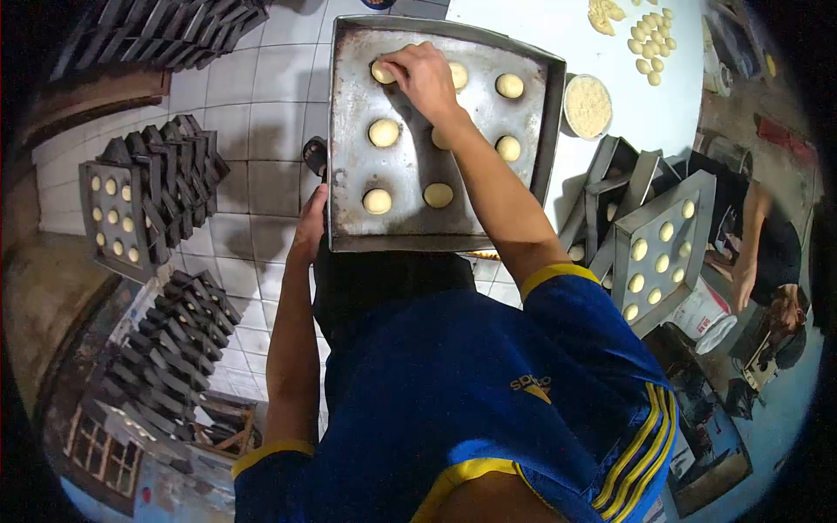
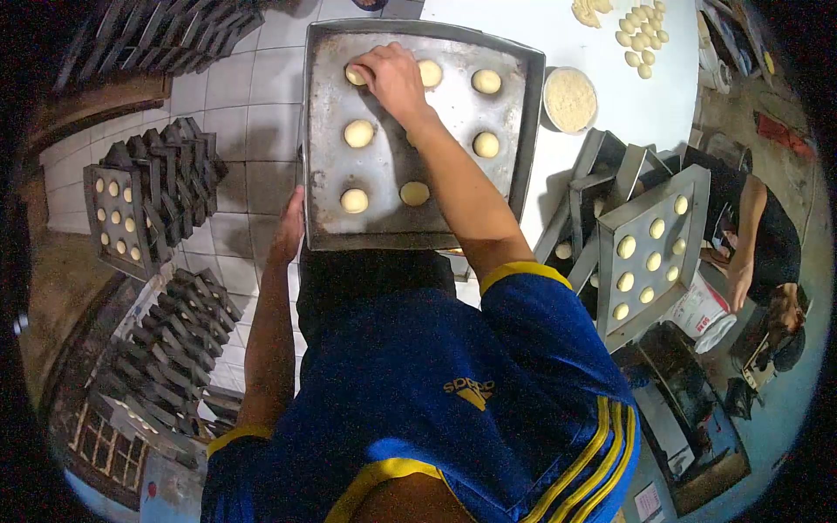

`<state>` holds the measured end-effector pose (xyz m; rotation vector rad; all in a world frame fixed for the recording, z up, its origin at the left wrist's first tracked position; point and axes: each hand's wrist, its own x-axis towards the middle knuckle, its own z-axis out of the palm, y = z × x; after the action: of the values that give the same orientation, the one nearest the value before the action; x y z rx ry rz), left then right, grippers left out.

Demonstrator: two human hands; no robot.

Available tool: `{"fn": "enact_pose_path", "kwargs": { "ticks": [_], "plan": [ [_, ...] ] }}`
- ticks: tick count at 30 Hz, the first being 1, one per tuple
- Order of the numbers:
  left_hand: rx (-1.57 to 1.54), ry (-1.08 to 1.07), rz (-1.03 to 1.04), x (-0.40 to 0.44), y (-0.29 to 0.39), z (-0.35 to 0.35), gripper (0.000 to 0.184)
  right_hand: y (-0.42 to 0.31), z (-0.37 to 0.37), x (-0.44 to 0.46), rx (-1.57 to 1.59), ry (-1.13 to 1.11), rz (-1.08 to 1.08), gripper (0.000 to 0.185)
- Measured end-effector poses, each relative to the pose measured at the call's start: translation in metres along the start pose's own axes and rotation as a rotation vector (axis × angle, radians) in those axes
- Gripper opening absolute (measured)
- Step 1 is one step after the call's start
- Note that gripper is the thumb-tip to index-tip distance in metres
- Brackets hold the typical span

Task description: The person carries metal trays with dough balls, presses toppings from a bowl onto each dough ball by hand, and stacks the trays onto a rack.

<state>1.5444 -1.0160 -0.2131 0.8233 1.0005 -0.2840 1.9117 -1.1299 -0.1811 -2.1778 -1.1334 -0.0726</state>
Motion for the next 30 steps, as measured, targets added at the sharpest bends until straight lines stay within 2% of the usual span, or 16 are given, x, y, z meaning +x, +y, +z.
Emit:
{"fn": "enact_pose_path", "kwargs": {
  "ticks": [2,4,8,10,11,14,16,18,20,22,24,26,30],
  "plan": [
    [0.023,0.029,0.006,0.007,-0.008,-0.004,0.071,0.003,0.006,0.001,-0.05,-0.012,-0.079,0.011],
    [0.067,0.019,0.107,0.012,-0.014,-0.007,0.07,0.008,0.011,-0.004,-0.193,-0.086,-0.143,0.013],
    [0.078,0.046,0.096,-0.002,0.0,0.005,0.071,0.003,0.005,-0.015,-0.29,-0.133,-0.177,0.019],
    [0.086,0.061,0.147,0.005,-0.008,0.001,0.07,-0.01,-0.002,-0.024,-0.315,-0.081,-0.192,0.025],
    [0.084,0.058,0.148,0.004,-0.007,0.001,0.07,-0.017,-0.008,-0.032,-0.326,-0.159,-0.169,0.037],
    [0.13,0.027,0.137,0.002,-0.004,0.001,0.07,-0.025,-0.013,-0.048,-0.345,-0.192,-0.156,0.047],
    [0.059,0.018,0.139,0.003,-0.007,0.002,0.07,-0.021,-0.022,-0.045,-0.301,-0.168,-0.143,0.045],
    [0.044,-0.012,0.128,0.006,-0.008,-0.002,0.07,-0.003,-0.046,-0.037,0.046,-0.066,0.028,0.044],
    [0.021,-0.037,0.116,0.009,-0.014,-0.006,0.07,0.021,-0.083,-0.045,-0.127,0.216,0.351,0.042],
    [0.027,0.019,0.137,0.014,-0.02,-0.01,0.069,0.068,-0.137,-0.063,-0.138,0.332,0.55,0.037],
    [0.012,-0.009,0.137,0.015,-0.017,-0.01,0.068,0.104,-0.174,-0.091,-0.287,0.378,0.624,0.032],
    [-0.007,-0.035,0.131,0.019,-0.016,-0.011,0.068,0.134,-0.199,-0.115,-0.623,0.221,0.668,0.028],
    [-0.031,-0.076,0.047,0.009,-0.006,-0.007,0.068,0.154,-0.214,-0.145,-0.625,0.074,0.619,0.029]
  ]
}}
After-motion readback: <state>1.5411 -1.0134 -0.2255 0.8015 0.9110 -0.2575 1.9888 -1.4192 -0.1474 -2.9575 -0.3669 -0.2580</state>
